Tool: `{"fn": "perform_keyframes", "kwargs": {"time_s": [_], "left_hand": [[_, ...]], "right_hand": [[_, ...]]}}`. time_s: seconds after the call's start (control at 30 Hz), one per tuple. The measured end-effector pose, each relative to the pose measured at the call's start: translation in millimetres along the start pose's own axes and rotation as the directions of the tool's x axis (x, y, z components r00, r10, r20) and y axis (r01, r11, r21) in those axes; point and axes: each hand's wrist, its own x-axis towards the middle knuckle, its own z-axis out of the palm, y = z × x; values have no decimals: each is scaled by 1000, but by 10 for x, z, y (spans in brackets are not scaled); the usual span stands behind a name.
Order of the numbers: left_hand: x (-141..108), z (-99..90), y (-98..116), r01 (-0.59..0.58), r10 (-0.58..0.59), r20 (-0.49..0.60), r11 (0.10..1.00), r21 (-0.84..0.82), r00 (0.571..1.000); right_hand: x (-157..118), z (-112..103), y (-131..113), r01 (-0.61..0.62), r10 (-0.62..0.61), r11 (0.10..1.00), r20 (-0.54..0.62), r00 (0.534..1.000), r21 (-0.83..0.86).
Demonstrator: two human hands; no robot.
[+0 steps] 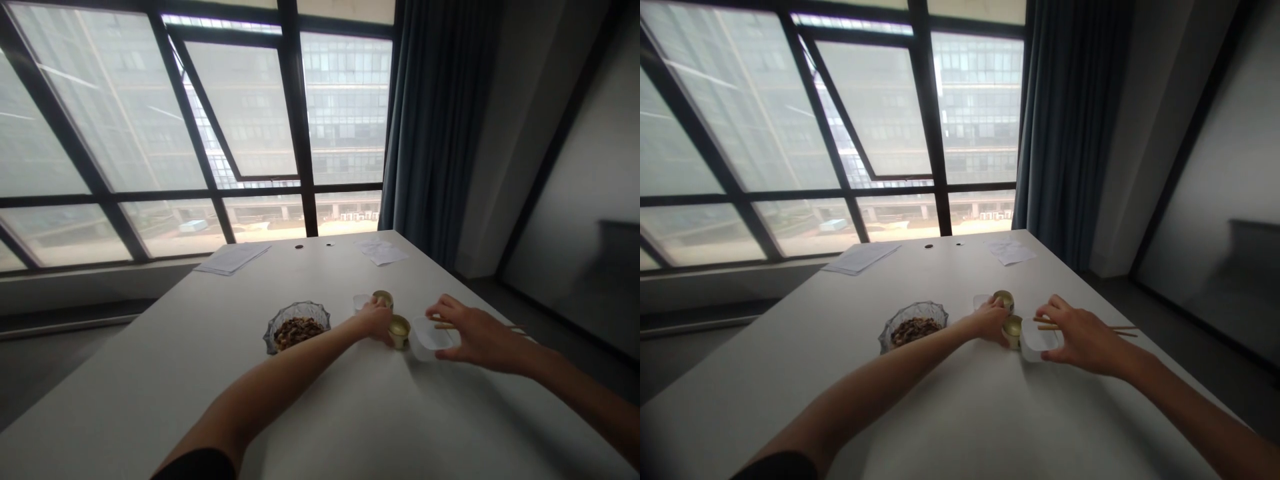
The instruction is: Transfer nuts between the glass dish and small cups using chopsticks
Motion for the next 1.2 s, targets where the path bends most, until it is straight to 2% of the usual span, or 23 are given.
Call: {"fn": "perform_keyframes", "kwargs": {"time_s": [0.07, 0.2, 0.27, 0.33, 0.53, 0.7, 0.83, 0.93, 1.1, 1.2], "left_hand": [[-8, -99, -134, -5, 5, -20, 1000, -2, 1000], [-131, -269, -645, 72, -72, -81, 997, -6, 994], [-200, -266, -860, 108, -107, -80, 994, -3, 991], [-241, -201, -975, 122, -122, -72, 993, -1, 990], [-134, 56, -969, 130, -132, -74, 991, -28, 989], [-45, 100, -1003, 146, -151, -86, 988, -57, 985], [-93, 68, -1024, 138, -143, -77, 988, -64, 987], [-185, -5, -1027, 125, -131, -94, 990, -66, 987], [-386, -191, -1009, 49, -59, -137, 996, -76, 989], [-467, -236, -897, -29, 19, -110, 996, -87, 994]], "right_hand": [[24, 35, -118, 27, -27, 1000, 12, 1000, -10], [239, 278, -366, 131, -129, 989, 46, 991, -63], [403, 424, -484, 177, -171, 978, 62, 983, -113], [573, 560, -589, 217, -207, 959, 77, 975, -183], [916, 816, -717, 336, -315, 881, 118, 942, -332], [1013, 887, -668, 331, -305, 882, 129, 943, -335], [1039, 873, -642, 324, -296, 887, 132, 946, -329], [1011, 781, -584, 312, -285, 898, 128, 950, -311], [858, 583, -292, 154, -136, 955, 87, 987, -252], [748, 592, -96, 72, -50, 970, 99, 994, -230]]}}
